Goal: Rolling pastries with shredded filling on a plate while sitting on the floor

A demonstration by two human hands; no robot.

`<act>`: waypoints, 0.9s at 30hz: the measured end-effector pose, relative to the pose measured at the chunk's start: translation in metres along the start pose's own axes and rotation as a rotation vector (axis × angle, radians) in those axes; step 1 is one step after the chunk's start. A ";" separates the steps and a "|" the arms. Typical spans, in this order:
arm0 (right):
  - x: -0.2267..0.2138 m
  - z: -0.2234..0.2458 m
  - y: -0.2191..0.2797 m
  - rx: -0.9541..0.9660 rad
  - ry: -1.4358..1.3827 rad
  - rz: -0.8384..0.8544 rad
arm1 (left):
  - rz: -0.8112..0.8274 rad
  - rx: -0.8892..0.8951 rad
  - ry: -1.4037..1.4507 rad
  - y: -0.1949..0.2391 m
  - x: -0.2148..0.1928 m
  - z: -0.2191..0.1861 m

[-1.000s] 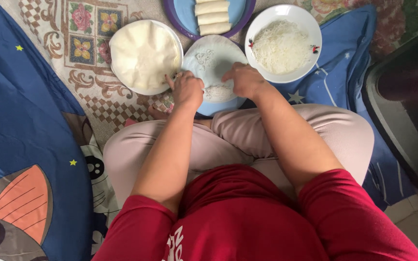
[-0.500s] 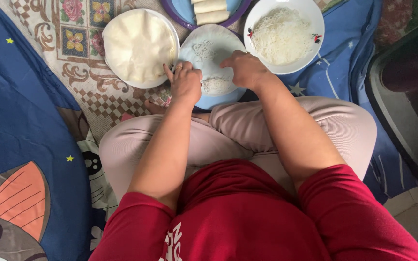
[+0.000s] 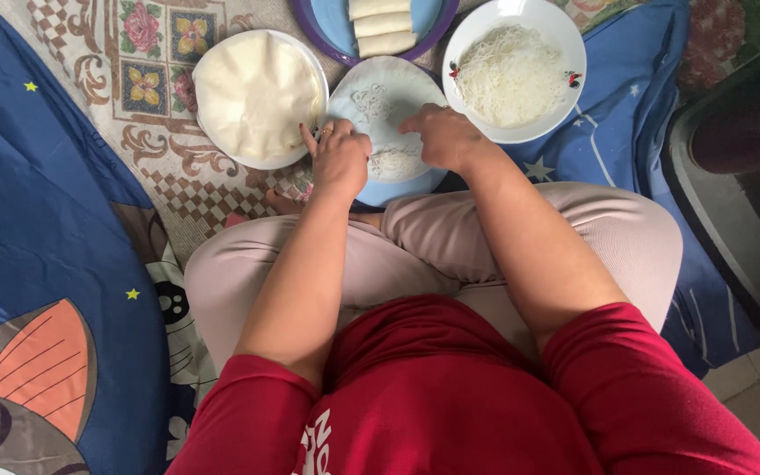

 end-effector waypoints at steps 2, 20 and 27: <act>0.007 -0.002 -0.002 -0.006 0.012 0.014 | -0.021 0.011 -0.001 -0.004 0.012 0.003; 0.006 0.007 -0.004 0.000 -0.014 0.057 | 0.076 -0.083 0.100 -0.006 -0.019 0.004; 0.025 0.004 -0.011 -0.035 -0.108 0.118 | 0.201 -0.059 0.304 -0.006 -0.018 -0.004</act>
Point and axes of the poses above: each hand's wrist, its own y-axis away from the middle knuckle, its own x-axis out of the palm, z = x × y, the point moved 7 cm from there along -y, towards the middle knuckle, and after that the axes turned 3 degrees about -x, right-handed, at the moved point
